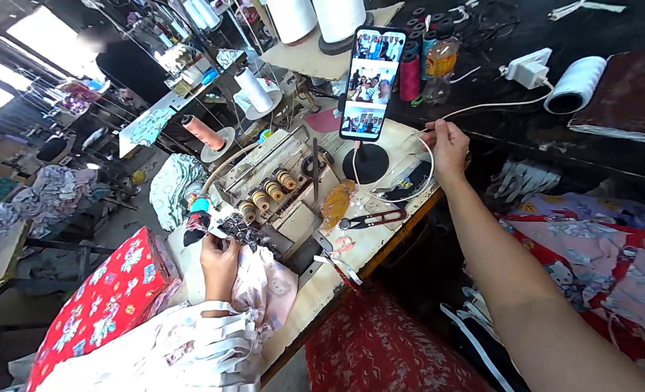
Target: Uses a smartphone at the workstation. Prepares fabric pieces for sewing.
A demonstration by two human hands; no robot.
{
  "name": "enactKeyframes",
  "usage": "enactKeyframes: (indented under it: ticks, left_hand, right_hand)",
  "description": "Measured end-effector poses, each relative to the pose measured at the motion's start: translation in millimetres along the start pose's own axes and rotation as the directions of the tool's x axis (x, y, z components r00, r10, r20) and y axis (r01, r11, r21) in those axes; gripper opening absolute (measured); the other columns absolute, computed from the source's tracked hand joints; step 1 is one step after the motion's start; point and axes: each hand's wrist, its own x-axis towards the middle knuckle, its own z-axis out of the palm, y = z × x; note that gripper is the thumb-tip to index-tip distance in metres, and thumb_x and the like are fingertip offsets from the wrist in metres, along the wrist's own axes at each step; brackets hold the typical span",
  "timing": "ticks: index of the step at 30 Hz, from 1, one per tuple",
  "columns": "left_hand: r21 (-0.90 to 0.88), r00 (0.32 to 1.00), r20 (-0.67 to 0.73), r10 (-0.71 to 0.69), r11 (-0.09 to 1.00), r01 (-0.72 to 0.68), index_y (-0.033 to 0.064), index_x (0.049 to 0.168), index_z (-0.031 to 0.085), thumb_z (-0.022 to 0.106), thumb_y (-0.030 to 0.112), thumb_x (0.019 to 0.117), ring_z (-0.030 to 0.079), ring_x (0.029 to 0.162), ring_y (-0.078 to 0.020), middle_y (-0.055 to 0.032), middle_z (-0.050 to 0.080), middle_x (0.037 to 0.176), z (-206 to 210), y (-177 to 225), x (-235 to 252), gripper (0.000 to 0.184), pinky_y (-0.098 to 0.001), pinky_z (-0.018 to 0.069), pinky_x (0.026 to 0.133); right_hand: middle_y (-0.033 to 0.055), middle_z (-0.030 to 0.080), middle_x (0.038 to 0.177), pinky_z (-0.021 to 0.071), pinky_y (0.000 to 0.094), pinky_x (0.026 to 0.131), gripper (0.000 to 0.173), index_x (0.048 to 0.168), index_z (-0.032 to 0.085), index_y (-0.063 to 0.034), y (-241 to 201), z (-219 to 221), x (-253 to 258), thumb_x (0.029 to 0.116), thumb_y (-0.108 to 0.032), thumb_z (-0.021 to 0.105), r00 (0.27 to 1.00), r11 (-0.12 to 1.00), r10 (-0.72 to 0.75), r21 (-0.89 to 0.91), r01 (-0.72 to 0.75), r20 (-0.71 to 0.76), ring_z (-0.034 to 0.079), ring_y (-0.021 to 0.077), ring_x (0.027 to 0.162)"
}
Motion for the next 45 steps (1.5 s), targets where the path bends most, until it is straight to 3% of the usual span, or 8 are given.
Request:
enactKeyframes:
  ticks: [9,14,18,25,29,33,37,45]
  left_hand:
    - [-0.005,1.0,-0.015,0.006,1.0,-0.006,-0.0125,0.131,0.05,0.064,0.001,0.0874,0.061,0.094,0.0023,-0.0138,0.066,0.111,0.9,-3.7,2.3,0.048,-0.014,0.0487,0.085]
    - [-0.016,1.0,-0.01,0.014,1.0,-0.014,-0.013,0.13,0.049,0.064,0.001,0.0868,0.06,0.093,0.0056,-0.0111,0.065,0.108,1.7,-3.9,1.9,0.047,-0.0116,0.0487,0.084]
    - [-0.027,1.0,-0.02,0.004,1.0,-0.004,-0.0135,0.129,0.049,0.064,0.0,0.0871,0.061,0.095,0.0047,-0.0116,0.065,0.109,1.8,-5.2,1.2,0.046,-0.0123,0.049,0.085]
    - [-0.013,0.999,-0.028,-0.016,1.0,0.015,-0.0155,0.131,0.048,0.063,-0.001,0.0876,0.06,0.098,0.0043,-0.0155,0.065,0.114,2.6,-2.8,-0.5,0.048,-0.012,0.0479,0.087]
    - [-0.02,0.999,-0.031,-0.025,1.0,0.024,-0.0144,0.128,0.049,0.064,-0.001,0.0865,0.06,0.094,0.0063,-0.0118,0.065,0.109,2.6,-2.9,-0.5,0.046,-0.0107,0.0482,0.084]
    - [-0.04,0.999,-0.032,-0.001,0.999,0.0,-0.0147,0.127,0.049,0.064,-0.001,0.0857,0.06,0.094,0.0082,-0.0095,0.066,0.107,2.9,-5.0,-0.2,0.046,-0.0094,0.0486,0.084]
    - [-0.043,0.999,-0.038,0.0,0.999,-0.002,-0.0142,0.126,0.049,0.065,0.0,0.0855,0.06,0.092,0.0085,-0.0081,0.065,0.105,2.7,-6.3,-0.1,0.045,-0.0094,0.0489,0.082]
    - [-0.041,0.999,-0.038,0.014,0.999,-0.015,-0.0137,0.124,0.05,0.063,-0.001,0.0859,0.06,0.091,0.0105,-0.0052,0.066,0.103,2.7,-4.7,-1.0,0.042,-0.0082,0.0489,0.082]
  right_hand:
    - [0.0032,0.067,0.089,0.0541,0.0231,0.075,0.049,0.127,0.058,0.0061,-21.7,0.0,0.2,0.1126,-0.029,0.027,0.998,0.989,-0.031,0.143,0.04,-0.062,0.064,0.0055,0.073]
    - [0.0147,0.063,0.118,0.0557,0.0339,0.086,0.061,0.154,0.031,0.0024,-69.5,30.5,-2.4,0.1037,-0.026,0.052,0.986,0.982,-0.124,0.156,0.105,0.116,0.066,0.0171,0.099]
    - [0.0146,0.061,0.124,0.0546,0.0341,0.085,0.081,0.159,0.026,-0.0036,-90.2,61.7,-0.8,0.0948,-0.03,0.068,0.977,0.983,-0.109,0.164,0.079,0.184,0.064,0.0184,0.1]
    - [0.0132,0.067,0.118,0.0564,0.0297,0.092,0.07,0.15,0.038,0.0008,-93.0,85.9,1.9,0.0941,-0.021,0.073,0.982,0.969,-0.123,0.232,0.087,0.141,0.068,0.0135,0.105]
    - [0.0093,0.065,0.112,0.0547,0.0292,0.092,0.059,0.151,0.038,-0.0003,-90.5,83.5,2.9,0.1036,-0.029,0.058,0.979,0.962,-0.141,0.254,0.1,0.146,0.066,0.0106,0.099]
    - [0.0137,0.062,0.125,0.0525,0.0309,0.092,0.056,0.153,0.037,0.001,-82.4,77.0,0.5,0.1075,-0.029,0.047,0.973,0.964,-0.227,0.155,0.217,0.049,0.064,0.0134,0.105]
    - [0.0239,0.052,0.137,0.0537,0.0303,0.088,0.064,0.152,0.034,0.0079,-72.4,74.4,-8.2,0.1038,-0.026,0.058,0.895,0.899,-0.438,-0.016,0.438,-0.085,0.061,0.0227,0.111]
    - [0.0327,0.049,0.139,0.0508,0.0278,0.096,0.026,0.117,0.075,0.0004,-70.7,84.3,-9.8,0.0939,-0.012,0.073,0.726,0.732,-0.681,-0.114,0.672,-0.094,0.06,0.0273,0.114]
